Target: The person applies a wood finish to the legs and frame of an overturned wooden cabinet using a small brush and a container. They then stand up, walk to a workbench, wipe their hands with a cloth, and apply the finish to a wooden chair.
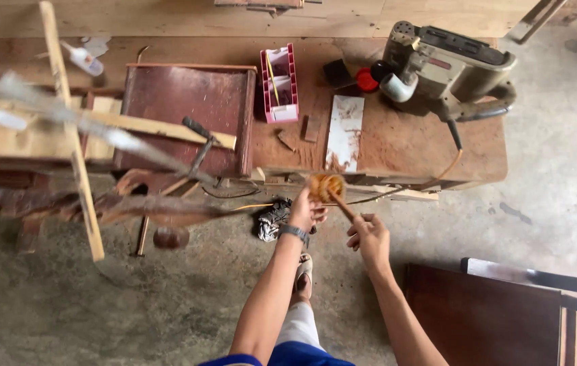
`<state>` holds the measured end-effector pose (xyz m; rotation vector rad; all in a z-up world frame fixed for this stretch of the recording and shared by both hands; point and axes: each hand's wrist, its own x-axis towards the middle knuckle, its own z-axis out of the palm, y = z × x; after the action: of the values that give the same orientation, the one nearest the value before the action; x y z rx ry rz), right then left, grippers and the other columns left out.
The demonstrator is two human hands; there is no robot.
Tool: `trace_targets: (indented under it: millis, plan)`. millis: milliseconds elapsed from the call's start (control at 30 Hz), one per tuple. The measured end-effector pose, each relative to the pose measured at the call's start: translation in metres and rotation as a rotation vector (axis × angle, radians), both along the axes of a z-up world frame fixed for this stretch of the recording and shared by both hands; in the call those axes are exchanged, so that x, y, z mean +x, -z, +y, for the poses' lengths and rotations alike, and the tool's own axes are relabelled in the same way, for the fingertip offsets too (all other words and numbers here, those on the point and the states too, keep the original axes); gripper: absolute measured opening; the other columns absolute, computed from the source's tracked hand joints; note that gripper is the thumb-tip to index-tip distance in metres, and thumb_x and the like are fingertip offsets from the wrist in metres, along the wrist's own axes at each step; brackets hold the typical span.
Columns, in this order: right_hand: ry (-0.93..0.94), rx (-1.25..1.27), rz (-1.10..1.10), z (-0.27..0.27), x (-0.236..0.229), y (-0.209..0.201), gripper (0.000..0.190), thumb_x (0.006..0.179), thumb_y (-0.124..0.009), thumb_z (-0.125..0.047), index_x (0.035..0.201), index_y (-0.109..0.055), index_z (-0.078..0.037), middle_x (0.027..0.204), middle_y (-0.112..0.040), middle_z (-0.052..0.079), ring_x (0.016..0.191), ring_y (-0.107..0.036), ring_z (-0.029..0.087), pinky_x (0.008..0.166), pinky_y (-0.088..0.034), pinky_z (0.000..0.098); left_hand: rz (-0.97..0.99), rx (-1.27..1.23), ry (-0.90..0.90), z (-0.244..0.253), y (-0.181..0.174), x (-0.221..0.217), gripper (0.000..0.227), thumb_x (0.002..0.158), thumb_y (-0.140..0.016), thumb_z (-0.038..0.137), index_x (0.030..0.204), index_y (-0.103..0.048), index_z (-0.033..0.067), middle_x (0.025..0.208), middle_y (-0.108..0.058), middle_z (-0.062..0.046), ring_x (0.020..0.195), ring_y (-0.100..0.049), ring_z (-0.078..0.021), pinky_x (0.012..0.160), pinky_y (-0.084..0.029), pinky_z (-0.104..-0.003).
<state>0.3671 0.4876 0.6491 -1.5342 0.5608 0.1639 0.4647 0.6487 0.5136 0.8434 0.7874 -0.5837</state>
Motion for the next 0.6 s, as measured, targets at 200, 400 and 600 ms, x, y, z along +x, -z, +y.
trace_targets:
  millis: [200,400,600]
  plan:
    - [0.261,-0.082,-0.147,-0.010,0.110,0.007,0.026,0.106,-0.062,-0.020,0.115,-0.056,0.004,0.074,-0.065,0.017,0.051,-0.064,0.019,0.043,-0.048,0.0239,-0.113,0.182,0.273,-0.042,-0.005,0.141,0.095,0.081,-0.061,0.088,0.135,-0.057,0.0091,0.104,-0.066,-0.018,0.066,-0.072,-0.0312,0.052,-0.062,-0.040]
    - [0.155,-0.397,-0.219,0.000,0.205,0.020,0.015,0.102,-0.069,-0.013,0.115,-0.065,-0.007,0.082,-0.071,0.012,0.071,-0.070,0.016,0.057,-0.056,0.0319,-0.378,0.616,0.302,-0.016,0.010,0.187,0.061,0.099,-0.050,0.066,0.111,-0.079,0.0132,0.081,-0.076,-0.020,0.062,-0.074,-0.0343,0.049,-0.063,-0.044]
    - [-0.185,-1.073,0.057,0.043,0.296,0.073,0.046,0.084,-0.075,-0.024,0.128,-0.062,-0.027,0.093,-0.079,0.008,0.082,-0.078,0.032,0.071,-0.064,0.0436,-1.200,1.939,0.503,0.025,0.112,0.177,0.037,0.091,-0.068,0.045,0.100,-0.073,0.0089,0.107,-0.069,-0.024,0.098,-0.070,-0.0440,0.075,-0.061,-0.054]
